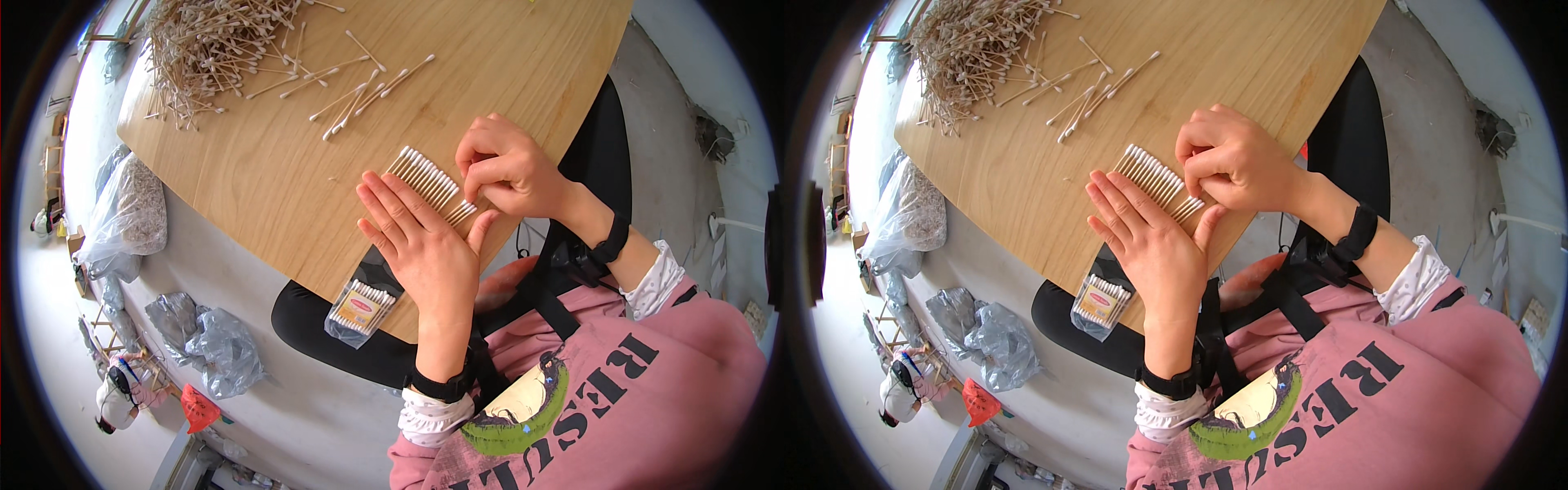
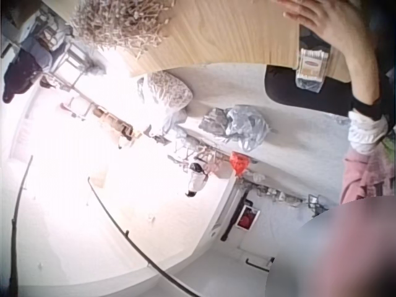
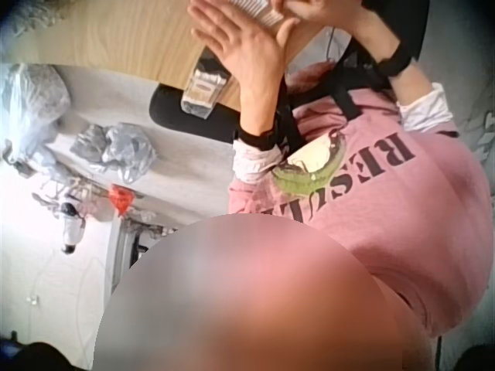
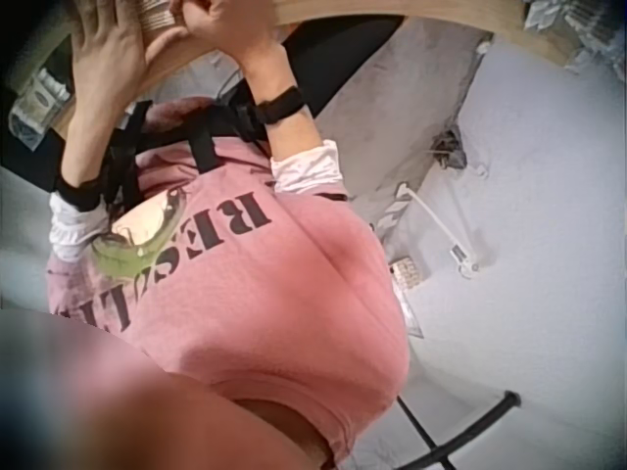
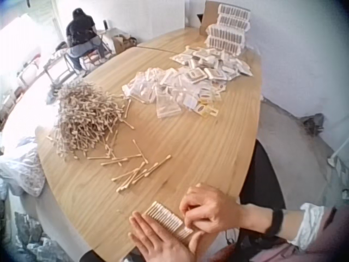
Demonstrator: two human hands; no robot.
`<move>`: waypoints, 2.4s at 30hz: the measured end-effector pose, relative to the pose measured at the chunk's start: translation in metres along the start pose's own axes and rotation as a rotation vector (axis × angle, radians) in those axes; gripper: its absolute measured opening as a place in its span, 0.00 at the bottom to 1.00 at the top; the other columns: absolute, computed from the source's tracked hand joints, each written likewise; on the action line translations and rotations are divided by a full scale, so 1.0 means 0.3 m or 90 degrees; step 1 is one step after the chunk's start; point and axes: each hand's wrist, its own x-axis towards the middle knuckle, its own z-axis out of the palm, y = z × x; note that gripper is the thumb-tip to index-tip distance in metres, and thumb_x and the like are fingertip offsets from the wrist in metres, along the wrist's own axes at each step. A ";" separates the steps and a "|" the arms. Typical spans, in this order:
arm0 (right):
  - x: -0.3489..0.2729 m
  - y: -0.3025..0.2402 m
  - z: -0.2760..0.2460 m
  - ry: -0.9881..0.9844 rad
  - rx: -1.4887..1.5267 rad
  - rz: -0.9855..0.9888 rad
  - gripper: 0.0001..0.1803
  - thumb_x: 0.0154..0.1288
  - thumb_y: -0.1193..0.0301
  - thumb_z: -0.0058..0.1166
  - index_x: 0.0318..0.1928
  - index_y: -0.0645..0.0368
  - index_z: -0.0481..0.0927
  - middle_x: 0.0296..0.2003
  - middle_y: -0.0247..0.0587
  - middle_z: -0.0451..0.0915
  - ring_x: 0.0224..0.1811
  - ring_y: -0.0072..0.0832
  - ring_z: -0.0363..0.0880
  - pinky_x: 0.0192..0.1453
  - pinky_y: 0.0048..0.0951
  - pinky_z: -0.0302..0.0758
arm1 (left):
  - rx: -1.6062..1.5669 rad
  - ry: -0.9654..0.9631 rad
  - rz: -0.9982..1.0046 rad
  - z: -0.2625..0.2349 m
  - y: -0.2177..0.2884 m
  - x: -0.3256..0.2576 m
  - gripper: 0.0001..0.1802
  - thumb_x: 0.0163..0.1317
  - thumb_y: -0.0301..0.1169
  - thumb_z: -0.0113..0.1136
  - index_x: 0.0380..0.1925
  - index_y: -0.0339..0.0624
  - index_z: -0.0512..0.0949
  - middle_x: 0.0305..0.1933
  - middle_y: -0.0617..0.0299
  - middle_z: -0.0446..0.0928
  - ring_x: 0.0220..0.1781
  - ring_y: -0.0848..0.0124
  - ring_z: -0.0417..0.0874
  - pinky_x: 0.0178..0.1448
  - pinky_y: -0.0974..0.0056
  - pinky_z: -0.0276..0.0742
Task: Organizing and packing cotton swabs into small plastic bags.
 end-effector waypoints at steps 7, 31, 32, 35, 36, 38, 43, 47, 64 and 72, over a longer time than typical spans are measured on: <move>-0.002 0.003 0.015 0.056 0.067 0.066 0.13 0.45 0.88 0.54 0.24 0.55 0.82 0.36 0.32 0.75 0.38 0.29 0.72 0.40 0.27 0.70 | -0.009 0.004 0.003 -0.001 0.002 0.000 0.67 0.57 0.71 0.55 0.74 0.20 0.44 0.81 0.34 0.40 0.84 0.45 0.37 0.82 0.43 0.36; 0.013 -0.006 0.013 0.046 0.020 0.069 0.14 0.51 0.87 0.53 0.32 0.55 0.84 0.41 0.34 0.76 0.40 0.30 0.73 0.42 0.29 0.72 | -0.013 0.009 -0.001 0.003 0.004 0.002 0.67 0.57 0.71 0.55 0.74 0.21 0.45 0.81 0.34 0.40 0.84 0.45 0.38 0.82 0.43 0.38; 0.016 -0.008 0.012 0.058 0.027 0.090 0.13 0.51 0.87 0.53 0.32 0.55 0.84 0.42 0.34 0.77 0.40 0.30 0.73 0.41 0.29 0.72 | -0.010 0.010 0.000 0.002 0.004 0.004 0.67 0.57 0.71 0.55 0.74 0.21 0.45 0.81 0.34 0.41 0.84 0.45 0.38 0.82 0.43 0.39; 0.017 -0.008 0.021 0.048 0.008 0.087 0.13 0.53 0.87 0.53 0.32 0.56 0.84 0.42 0.34 0.76 0.40 0.30 0.73 0.41 0.30 0.71 | -0.009 0.009 -0.002 0.003 0.002 0.001 0.67 0.57 0.72 0.55 0.74 0.21 0.45 0.81 0.34 0.41 0.84 0.45 0.38 0.82 0.43 0.39; 0.021 -0.010 0.023 0.049 0.010 0.086 0.13 0.53 0.87 0.53 0.32 0.56 0.84 0.42 0.34 0.76 0.40 0.30 0.73 0.41 0.30 0.71 | -0.011 0.009 -0.004 0.000 0.001 0.001 0.67 0.57 0.72 0.54 0.74 0.21 0.45 0.81 0.34 0.41 0.84 0.45 0.38 0.82 0.43 0.38; 0.034 -0.015 0.028 0.055 -0.030 0.082 0.08 0.54 0.83 0.56 0.30 0.55 0.82 0.39 0.32 0.76 0.40 0.31 0.74 0.41 0.32 0.73 | -0.005 0.012 -0.001 -0.002 0.002 0.002 0.67 0.57 0.72 0.54 0.74 0.21 0.45 0.81 0.34 0.41 0.84 0.45 0.38 0.82 0.43 0.38; 0.073 -0.006 0.056 0.077 -0.036 0.070 0.07 0.52 0.83 0.58 0.26 0.56 0.80 0.37 0.31 0.76 0.39 0.30 0.74 0.40 0.31 0.73 | 0.004 0.013 -0.003 0.005 0.005 -0.001 0.67 0.56 0.73 0.52 0.74 0.21 0.47 0.81 0.34 0.42 0.84 0.45 0.39 0.83 0.45 0.34; 0.066 0.000 0.047 0.054 -0.006 0.052 0.07 0.50 0.83 0.60 0.23 0.57 0.78 0.36 0.31 0.76 0.37 0.30 0.74 0.39 0.31 0.74 | -0.001 0.012 -0.005 0.005 0.006 -0.002 0.67 0.56 0.73 0.53 0.74 0.21 0.47 0.81 0.34 0.42 0.84 0.45 0.39 0.83 0.45 0.34; 0.070 0.003 0.051 0.089 0.024 0.082 0.09 0.51 0.86 0.58 0.27 0.57 0.83 0.39 0.32 0.76 0.39 0.28 0.75 0.41 0.28 0.76 | 0.004 0.003 -0.008 0.001 0.005 0.000 0.68 0.56 0.73 0.53 0.74 0.20 0.44 0.81 0.33 0.40 0.84 0.45 0.38 0.82 0.43 0.37; 0.064 0.010 0.054 0.095 0.055 0.098 0.15 0.52 0.90 0.52 0.32 0.57 0.85 0.43 0.34 0.75 0.43 0.28 0.72 0.44 0.27 0.72 | -0.007 0.007 -0.011 0.001 0.008 0.000 0.67 0.57 0.73 0.52 0.74 0.22 0.46 0.81 0.35 0.42 0.84 0.46 0.39 0.83 0.45 0.33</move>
